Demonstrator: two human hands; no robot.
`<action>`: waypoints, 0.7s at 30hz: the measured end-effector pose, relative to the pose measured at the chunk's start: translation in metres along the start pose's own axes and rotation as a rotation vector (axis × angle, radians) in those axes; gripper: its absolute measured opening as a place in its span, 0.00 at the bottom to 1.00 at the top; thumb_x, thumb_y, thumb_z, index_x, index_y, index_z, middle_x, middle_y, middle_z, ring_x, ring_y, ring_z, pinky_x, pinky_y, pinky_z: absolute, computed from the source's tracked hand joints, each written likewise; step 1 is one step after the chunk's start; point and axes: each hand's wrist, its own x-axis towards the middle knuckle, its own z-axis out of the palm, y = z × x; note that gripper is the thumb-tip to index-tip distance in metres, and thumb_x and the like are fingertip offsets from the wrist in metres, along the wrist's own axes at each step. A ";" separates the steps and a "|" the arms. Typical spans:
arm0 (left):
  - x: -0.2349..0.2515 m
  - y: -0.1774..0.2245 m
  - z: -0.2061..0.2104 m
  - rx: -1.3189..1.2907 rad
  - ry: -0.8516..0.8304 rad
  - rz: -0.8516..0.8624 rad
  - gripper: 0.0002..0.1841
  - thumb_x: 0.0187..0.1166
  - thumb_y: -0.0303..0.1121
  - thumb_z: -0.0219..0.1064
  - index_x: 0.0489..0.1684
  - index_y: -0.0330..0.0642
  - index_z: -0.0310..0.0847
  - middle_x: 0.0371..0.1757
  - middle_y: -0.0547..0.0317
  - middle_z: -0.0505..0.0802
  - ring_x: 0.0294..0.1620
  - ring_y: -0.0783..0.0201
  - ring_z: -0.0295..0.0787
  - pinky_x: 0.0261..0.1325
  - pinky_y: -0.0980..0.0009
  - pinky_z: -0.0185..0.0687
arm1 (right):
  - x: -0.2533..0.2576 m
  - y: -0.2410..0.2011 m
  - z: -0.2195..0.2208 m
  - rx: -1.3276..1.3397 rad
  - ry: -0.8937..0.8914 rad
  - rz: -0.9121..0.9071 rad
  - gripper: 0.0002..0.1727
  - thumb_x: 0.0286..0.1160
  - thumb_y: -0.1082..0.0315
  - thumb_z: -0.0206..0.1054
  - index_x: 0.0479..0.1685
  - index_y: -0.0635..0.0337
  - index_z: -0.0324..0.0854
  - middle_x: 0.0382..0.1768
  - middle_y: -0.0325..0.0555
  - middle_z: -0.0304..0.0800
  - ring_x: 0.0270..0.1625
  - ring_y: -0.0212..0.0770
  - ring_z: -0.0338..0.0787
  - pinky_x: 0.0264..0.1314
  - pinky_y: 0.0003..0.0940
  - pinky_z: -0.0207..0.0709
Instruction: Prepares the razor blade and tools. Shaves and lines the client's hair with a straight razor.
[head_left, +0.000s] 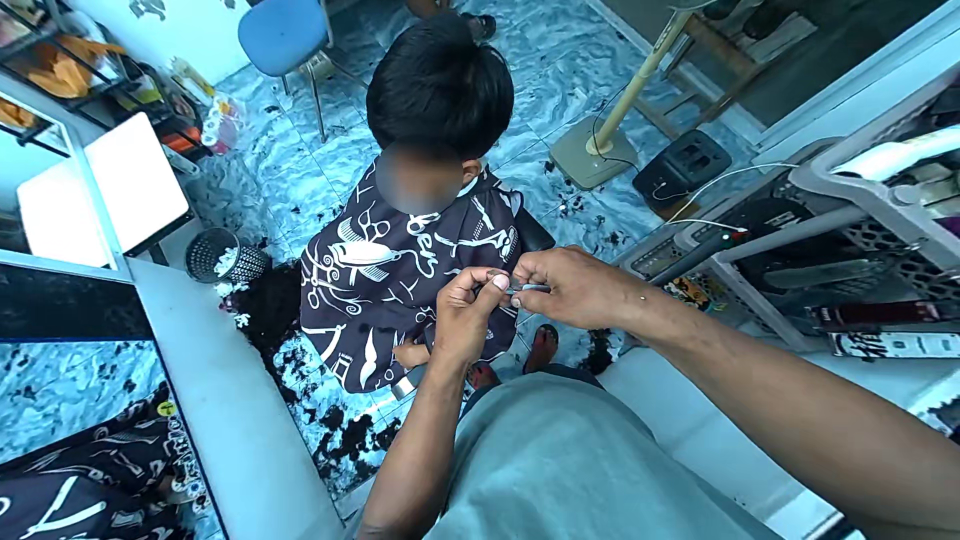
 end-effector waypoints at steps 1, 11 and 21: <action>0.000 0.000 0.001 -0.007 -0.001 -0.005 0.03 0.81 0.26 0.69 0.43 0.39 0.88 0.43 0.52 0.92 0.37 0.64 0.88 0.45 0.66 0.88 | 0.000 0.000 0.000 -0.004 -0.003 0.006 0.07 0.79 0.59 0.73 0.37 0.48 0.84 0.26 0.33 0.89 0.31 0.32 0.89 0.37 0.37 0.84; -0.004 -0.001 0.004 0.276 -0.024 0.105 0.03 0.82 0.24 0.66 0.44 0.36 0.86 0.41 0.53 0.91 0.36 0.63 0.89 0.42 0.67 0.89 | -0.003 0.008 0.002 0.038 0.040 -0.015 0.07 0.76 0.61 0.75 0.36 0.51 0.84 0.24 0.35 0.87 0.28 0.33 0.87 0.35 0.38 0.83; 0.002 0.012 -0.015 0.507 -0.161 0.199 0.04 0.81 0.26 0.67 0.43 0.37 0.87 0.43 0.55 0.91 0.36 0.64 0.90 0.40 0.66 0.92 | -0.005 0.022 0.005 0.238 0.065 -0.124 0.05 0.79 0.63 0.72 0.39 0.53 0.86 0.24 0.35 0.88 0.26 0.30 0.87 0.32 0.31 0.84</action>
